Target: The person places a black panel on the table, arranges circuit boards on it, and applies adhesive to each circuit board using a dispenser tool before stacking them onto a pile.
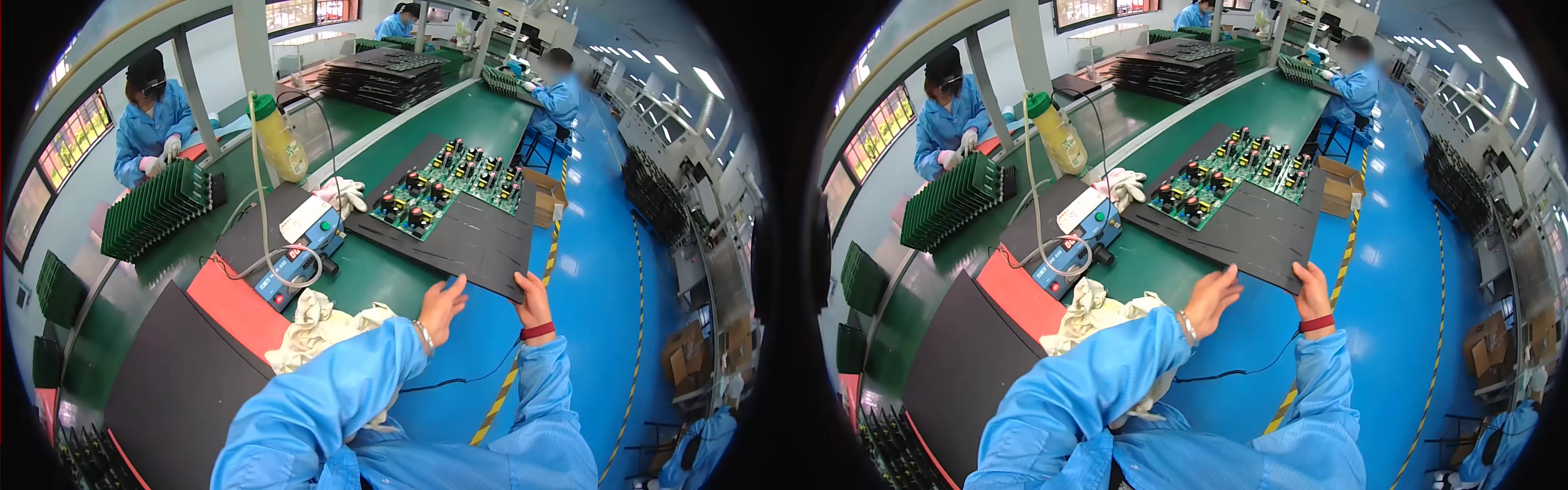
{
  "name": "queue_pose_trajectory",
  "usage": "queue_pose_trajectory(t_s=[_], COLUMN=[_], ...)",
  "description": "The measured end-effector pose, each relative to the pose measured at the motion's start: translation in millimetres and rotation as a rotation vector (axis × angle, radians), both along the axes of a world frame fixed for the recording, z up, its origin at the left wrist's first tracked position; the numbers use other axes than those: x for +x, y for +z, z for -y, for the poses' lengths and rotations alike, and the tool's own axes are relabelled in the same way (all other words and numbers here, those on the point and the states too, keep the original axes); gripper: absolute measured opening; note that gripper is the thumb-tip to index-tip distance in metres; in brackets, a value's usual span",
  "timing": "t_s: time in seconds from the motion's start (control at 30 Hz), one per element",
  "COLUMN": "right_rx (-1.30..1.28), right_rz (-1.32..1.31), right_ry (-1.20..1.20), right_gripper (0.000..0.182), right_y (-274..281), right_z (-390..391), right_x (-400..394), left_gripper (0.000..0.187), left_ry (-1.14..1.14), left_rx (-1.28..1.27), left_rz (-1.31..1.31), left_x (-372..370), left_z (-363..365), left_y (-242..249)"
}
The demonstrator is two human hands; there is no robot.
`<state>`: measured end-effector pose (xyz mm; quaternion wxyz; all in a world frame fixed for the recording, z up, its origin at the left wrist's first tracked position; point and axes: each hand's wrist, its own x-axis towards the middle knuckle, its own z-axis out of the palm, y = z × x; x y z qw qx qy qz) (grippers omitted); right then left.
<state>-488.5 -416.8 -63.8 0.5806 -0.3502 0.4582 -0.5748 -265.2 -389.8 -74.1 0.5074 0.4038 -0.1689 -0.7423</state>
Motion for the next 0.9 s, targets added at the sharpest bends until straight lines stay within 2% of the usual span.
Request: queue_pose_trajectory(t_s=[0.1,0.13,0.2,0.23,0.3,0.4,0.5,0.57,0.6,0.63,0.73,0.77,0.87,0.9], right_rx=[-0.039,-0.050,-0.044,-0.016,0.042,-0.035,-0.114,-0.134,-0.142,0.010,0.018,0.017,-0.090,-0.054], right_rz=[0.039,0.055,0.118,0.184,0.256,0.439,0.413,0.452,0.471,0.408,0.395,0.467,0.395,0.452], right_ry=[-0.011,-0.022,0.108,0.192,0.241,0.258,0.107,0.092,0.087,0.042,0.161,0.209,0.163,0.173], right_gripper=[0.024,0.023,0.030,0.034,0.042,0.048,0.051,0.053,0.055,0.057,0.060,0.058,0.056,0.052], right_y=[-4.0,-4.2,-21.8,-43.4,-22.0,-26.0,-41.7,-54.9,-55.7,-56.2,-61.3,-62.7,-59.7,-54.6], right_z=[-19.5,-25.8,-21.0,-3.4,8.0,75.3,138.2,165.1,172.6,174.9,177.7,177.8,175.6,171.1], right_x=[16.4,20.2,0.5,-29.4,-33.4,-48.6,-65.2,-71.9,-67.6,-67.5,-70.2,-72.9,-80.0,-82.5], left_gripper=[0.050,0.042,0.029,0.029,0.030,0.035,0.040,0.043,0.044,0.048,0.050,0.050,0.051,0.052], left_ry=[0.155,0.164,0.184,0.213,0.204,0.190,0.149,0.128,0.121,0.105,0.065,0.062,0.052,0.046], left_rx=[-0.106,-0.076,-0.026,-0.007,-0.027,-0.041,-0.078,-0.089,-0.094,-0.110,-0.105,-0.112,-0.109,-0.108], left_rz=[-0.360,-0.361,-0.356,-0.334,-0.342,-0.344,-0.344,-0.313,-0.296,-0.284,-0.246,-0.238,-0.232,-0.235], left_x=[-4.2,-2.9,7.0,10.1,15.2,20.7,27.7,30.7,32.9,34.1,37.2,38.5,39.3,38.8], left_z=[18.1,23.5,34.3,32.2,34.3,31.4,32.1,27.8,26.9,26.3,25.5,24.8,22.3,21.5], left_y=[-0.9,-8.3,-19.0,-12.1,-15.3,-16.9,-19.8,-14.2,-15.8,-17.0,-17.7,-18.0,-16.9,-16.5])
